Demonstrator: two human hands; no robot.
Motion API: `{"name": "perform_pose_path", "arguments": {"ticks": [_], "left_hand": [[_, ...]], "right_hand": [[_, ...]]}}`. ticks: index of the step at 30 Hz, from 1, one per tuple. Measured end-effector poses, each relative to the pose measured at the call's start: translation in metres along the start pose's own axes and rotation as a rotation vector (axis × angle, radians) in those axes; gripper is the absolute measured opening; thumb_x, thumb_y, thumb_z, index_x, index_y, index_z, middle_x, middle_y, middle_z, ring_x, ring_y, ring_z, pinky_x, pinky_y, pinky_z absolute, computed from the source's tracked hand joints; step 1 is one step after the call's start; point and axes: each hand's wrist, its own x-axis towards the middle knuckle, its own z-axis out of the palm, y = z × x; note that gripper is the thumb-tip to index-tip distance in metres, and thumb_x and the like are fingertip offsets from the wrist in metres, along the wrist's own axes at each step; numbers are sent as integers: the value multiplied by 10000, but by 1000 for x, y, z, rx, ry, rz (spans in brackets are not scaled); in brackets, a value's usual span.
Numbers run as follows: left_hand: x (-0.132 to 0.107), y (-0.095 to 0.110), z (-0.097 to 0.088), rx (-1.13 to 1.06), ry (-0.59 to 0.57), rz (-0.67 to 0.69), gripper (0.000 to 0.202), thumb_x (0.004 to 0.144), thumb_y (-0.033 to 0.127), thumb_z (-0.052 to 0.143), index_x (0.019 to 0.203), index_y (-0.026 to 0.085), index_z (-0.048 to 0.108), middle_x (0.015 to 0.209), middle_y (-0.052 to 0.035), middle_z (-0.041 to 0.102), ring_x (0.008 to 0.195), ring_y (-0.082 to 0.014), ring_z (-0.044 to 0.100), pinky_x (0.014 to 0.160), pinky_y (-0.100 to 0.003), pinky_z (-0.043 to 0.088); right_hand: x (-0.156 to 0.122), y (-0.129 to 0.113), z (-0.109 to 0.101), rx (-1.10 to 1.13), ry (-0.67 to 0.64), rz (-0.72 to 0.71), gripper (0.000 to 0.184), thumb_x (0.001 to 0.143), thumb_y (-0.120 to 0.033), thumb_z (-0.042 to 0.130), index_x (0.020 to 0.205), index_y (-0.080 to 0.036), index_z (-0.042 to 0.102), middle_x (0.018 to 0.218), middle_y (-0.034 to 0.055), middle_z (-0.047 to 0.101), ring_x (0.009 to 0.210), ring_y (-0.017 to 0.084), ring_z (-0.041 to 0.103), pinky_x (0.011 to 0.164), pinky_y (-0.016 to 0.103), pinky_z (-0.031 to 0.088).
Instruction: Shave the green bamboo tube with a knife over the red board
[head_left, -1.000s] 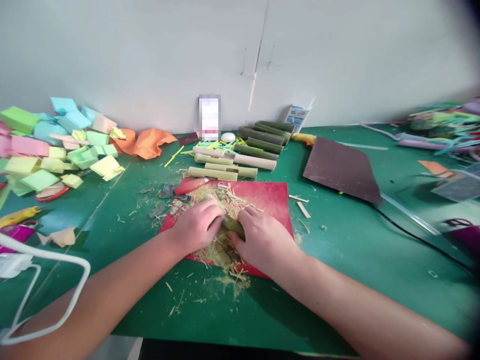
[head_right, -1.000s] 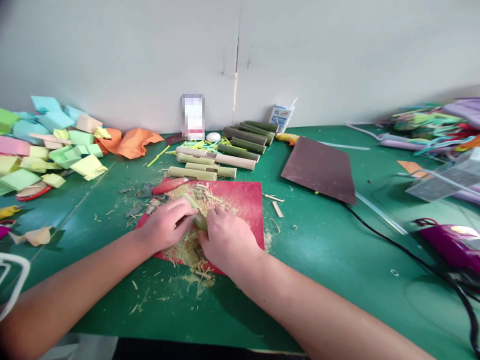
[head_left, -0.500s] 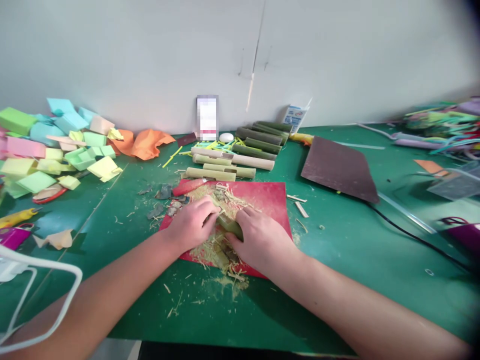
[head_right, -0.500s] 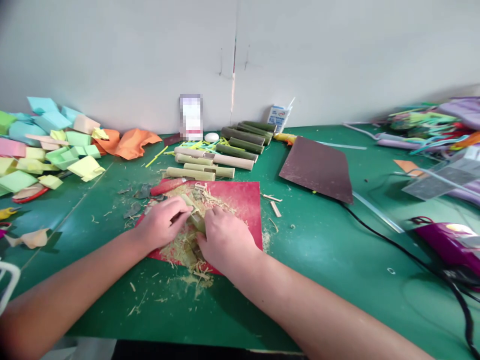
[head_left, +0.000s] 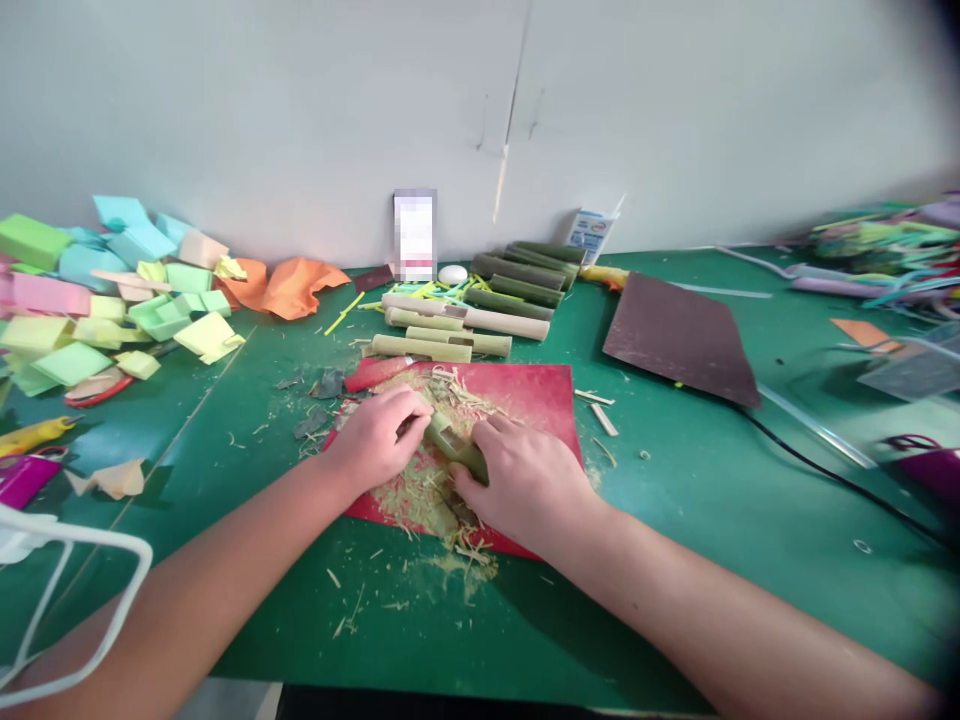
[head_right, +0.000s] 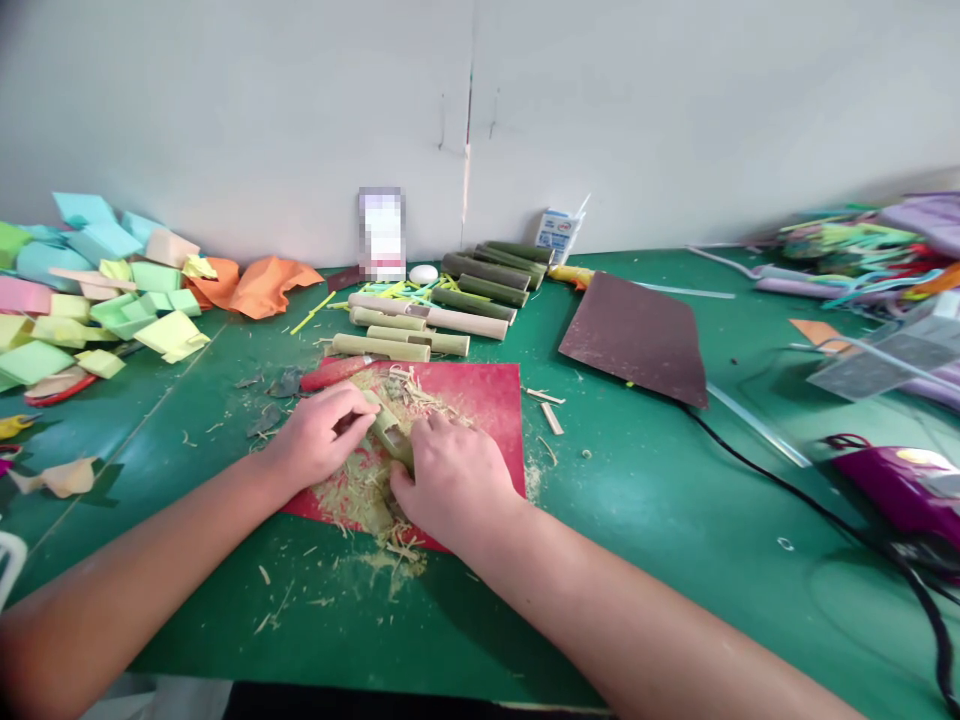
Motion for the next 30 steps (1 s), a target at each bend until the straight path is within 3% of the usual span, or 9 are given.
{"name": "perform_pose_path", "arguments": {"ticks": [3, 9, 14, 19, 23, 27, 30], "left_hand": [[1, -4, -1, 12, -1, 12, 89, 867, 159, 480, 823, 151, 558, 800, -41, 575, 761, -145, 552, 719, -281, 454], [7, -9, -2, 72, 119, 0, 134, 859, 157, 485, 738, 151, 541, 726, -25, 546, 700, -136, 539, 671, -274, 445], [5, 2, 2, 14, -7, 38, 153, 868, 156, 466, 724, 154, 518, 721, -23, 527, 667, -125, 503, 628, -255, 416], [4, -2, -1, 83, 117, 1, 202, 859, 154, 474, 657, 157, 478, 649, -1, 470, 612, -117, 456, 603, -255, 388], [3, 0, -1, 44, 23, 22, 145, 847, 136, 481, 706, 153, 508, 688, -11, 502, 638, -118, 477, 603, -247, 392], [1, -1, -1, 82, 109, -10, 195, 850, 146, 485, 655, 155, 481, 646, 2, 465, 606, -111, 451, 593, -247, 382], [-1, 2, 1, 57, 57, -1, 143, 847, 141, 493, 705, 152, 506, 684, -6, 493, 629, -112, 470, 599, -245, 387]], "right_hand": [[0, 1, 0, 11, -2, 7, 188, 803, -365, 498, 772, -189, 556, 802, 38, 611, 705, 184, 593, 571, 297, 369], [2, 2, -1, 20, 38, 19, 145, 784, -326, 555, 783, -181, 557, 822, 39, 600, 764, 183, 586, 610, 284, 382], [3, 2, 0, 47, 17, -3, 115, 780, -295, 566, 786, -181, 549, 833, 46, 592, 775, 181, 579, 633, 282, 394], [4, 2, 2, 64, 22, -4, 128, 779, -310, 567, 783, -185, 540, 830, 50, 586, 776, 186, 571, 636, 288, 400], [5, 0, 2, 53, 9, -5, 123, 783, -294, 556, 799, -173, 554, 839, 55, 588, 781, 196, 574, 622, 295, 400], [5, -1, 1, 51, 6, -9, 151, 783, -313, 566, 821, -167, 555, 855, 60, 589, 810, 200, 576, 639, 294, 405], [4, -2, -1, 36, -14, 1, 142, 787, -308, 570, 827, -173, 552, 859, 59, 591, 807, 196, 580, 622, 288, 398]]}}
